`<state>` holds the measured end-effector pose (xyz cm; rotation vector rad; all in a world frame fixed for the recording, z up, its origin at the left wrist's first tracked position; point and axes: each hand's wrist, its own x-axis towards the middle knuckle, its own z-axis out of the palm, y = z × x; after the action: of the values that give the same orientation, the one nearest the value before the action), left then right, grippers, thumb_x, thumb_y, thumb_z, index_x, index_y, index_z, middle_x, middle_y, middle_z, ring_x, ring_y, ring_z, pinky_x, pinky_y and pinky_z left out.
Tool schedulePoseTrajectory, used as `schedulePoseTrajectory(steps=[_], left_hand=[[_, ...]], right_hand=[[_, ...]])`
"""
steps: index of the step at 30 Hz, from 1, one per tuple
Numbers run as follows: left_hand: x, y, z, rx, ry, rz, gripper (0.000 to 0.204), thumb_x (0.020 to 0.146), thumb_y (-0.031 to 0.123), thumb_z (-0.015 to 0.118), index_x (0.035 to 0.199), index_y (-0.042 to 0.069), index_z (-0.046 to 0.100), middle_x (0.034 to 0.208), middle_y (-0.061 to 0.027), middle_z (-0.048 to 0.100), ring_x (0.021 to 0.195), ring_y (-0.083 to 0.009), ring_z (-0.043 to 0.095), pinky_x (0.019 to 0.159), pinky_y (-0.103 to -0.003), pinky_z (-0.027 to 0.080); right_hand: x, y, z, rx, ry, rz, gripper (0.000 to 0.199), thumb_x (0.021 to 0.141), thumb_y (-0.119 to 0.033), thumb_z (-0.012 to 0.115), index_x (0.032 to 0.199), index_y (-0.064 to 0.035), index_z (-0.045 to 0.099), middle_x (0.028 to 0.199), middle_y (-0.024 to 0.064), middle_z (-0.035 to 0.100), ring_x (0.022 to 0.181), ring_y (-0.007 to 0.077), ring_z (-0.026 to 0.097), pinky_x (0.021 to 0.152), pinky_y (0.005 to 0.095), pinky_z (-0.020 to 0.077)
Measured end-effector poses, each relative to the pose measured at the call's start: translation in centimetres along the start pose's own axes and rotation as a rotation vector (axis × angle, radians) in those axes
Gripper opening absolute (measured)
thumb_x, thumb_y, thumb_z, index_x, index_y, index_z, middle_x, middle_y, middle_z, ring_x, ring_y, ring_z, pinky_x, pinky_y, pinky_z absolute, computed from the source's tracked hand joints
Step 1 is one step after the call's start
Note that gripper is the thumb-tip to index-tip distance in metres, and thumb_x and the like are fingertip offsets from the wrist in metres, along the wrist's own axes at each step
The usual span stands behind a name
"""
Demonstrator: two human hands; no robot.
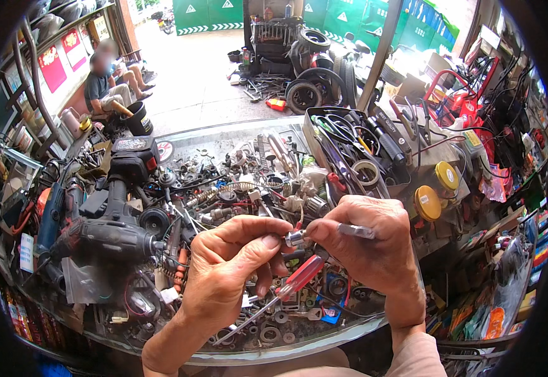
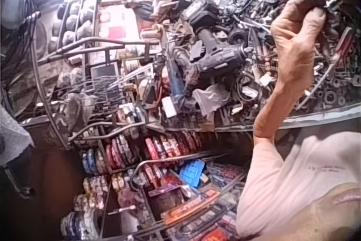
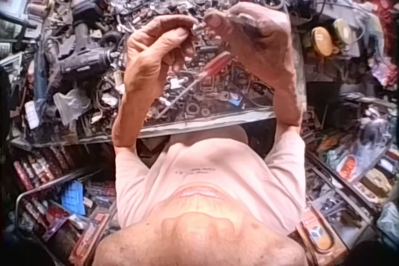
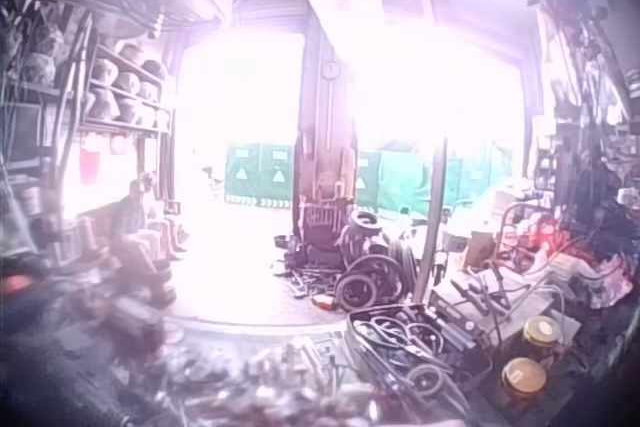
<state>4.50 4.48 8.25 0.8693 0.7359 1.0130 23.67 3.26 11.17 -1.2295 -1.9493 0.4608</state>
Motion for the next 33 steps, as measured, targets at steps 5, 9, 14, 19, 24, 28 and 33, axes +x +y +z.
schedulePoseTrajectory(steps=[5,9,14,19,24,28,33], left_hand=[[-0.1,0.1,-0.2,0.001,-0.023,-0.010,0.018,0.087,0.006,0.057,0.101,-0.004,0.061,0.080,-0.0111,0.066,0.059,-0.0097,0.060,0.042,-0.018,0.043],[-0.1,0.1,-0.1,-0.008,-0.036,-0.019,0.017,0.088,0.003,0.055,0.102,-0.004,0.062,0.082,-0.0092,0.066,0.062,-0.0079,0.059,0.045,-0.018,0.043],[-0.4,0.0,-0.1,0.092,-0.049,0.065,0.018,0.088,0.003,0.057,0.103,-0.004,0.061,0.082,-0.0091,0.066,0.061,-0.0071,0.058,0.045,-0.017,0.043],[-0.8,0.3,0.4,0.229,-0.034,0.181,0.020,0.086,0.004,0.060,0.105,-0.004,0.060,0.084,-0.0080,0.064,0.067,-0.0070,0.058,0.049,-0.018,0.045],[-0.7,-0.1,0.7,0.582,-0.110,0.395,0.028,0.081,0.009,0.068,0.107,0.001,0.061,0.092,-0.0056,0.062,0.076,-0.0085,0.060,0.055,-0.020,0.047],[-0.8,-0.1,0.8,0.509,-0.110,0.311,0.026,0.083,0.012,0.067,0.105,-0.001,0.060,0.084,-0.0059,0.064,0.068,-0.0098,0.060,0.055,-0.019,0.047],[0.0,0.2,-0.3,-0.032,-0.138,0.042,0.021,0.091,0.012,0.055,0.107,-0.001,0.052,0.084,-0.0100,0.063,0.068,-0.0124,0.061,0.049,-0.020,0.046]], right_hand=[[0.1,0.2,0.8,0.124,0.054,-0.041,0.021,0.077,-0.019,0.073,0.083,-0.0008,0.064,0.070,0.0115,0.063,0.061,0.0232,0.062,0.053,0.0302,0.0467],[0.0,0.1,0.6,0.098,0.030,-0.030,0.023,0.078,-0.021,0.072,0.082,-0.0007,0.063,0.070,0.0116,0.062,0.061,0.0246,0.062,0.054,0.0316,0.0469],[0.1,-0.3,0.2,0.073,-0.041,-0.007,0.024,0.080,-0.023,0.070,0.080,-0.0007,0.062,0.069,0.0121,0.061,0.061,0.0244,0.062,0.053,0.0319,0.0462],[0.0,-0.3,0.4,0.103,0.014,-0.013,0.022,0.080,-0.021,0.069,0.081,-0.0008,0.062,0.068,0.0117,0.061,0.058,0.0238,0.061,0.053,0.0313,0.0458],[-0.1,-0.4,0.7,0.128,0.027,-0.028,0.020,0.080,-0.019,0.070,0.082,-0.0009,0.063,0.067,0.0107,0.061,0.058,0.0221,0.061,0.052,0.0303,0.0454],[-0.2,-0.9,0.7,0.158,-0.014,0.007,0.019,0.081,-0.019,0.068,0.076,-0.0005,0.065,0.064,0.0073,0.060,0.056,0.0125,0.058,0.051,0.0254,0.0436],[-0.7,-1.5,-0.6,0.450,0.190,0.306,0.036,0.094,-0.029,0.046,0.084,0.0002,0.065,0.070,0.0058,0.060,0.064,0.0131,0.057,0.058,0.0279,0.0455]])
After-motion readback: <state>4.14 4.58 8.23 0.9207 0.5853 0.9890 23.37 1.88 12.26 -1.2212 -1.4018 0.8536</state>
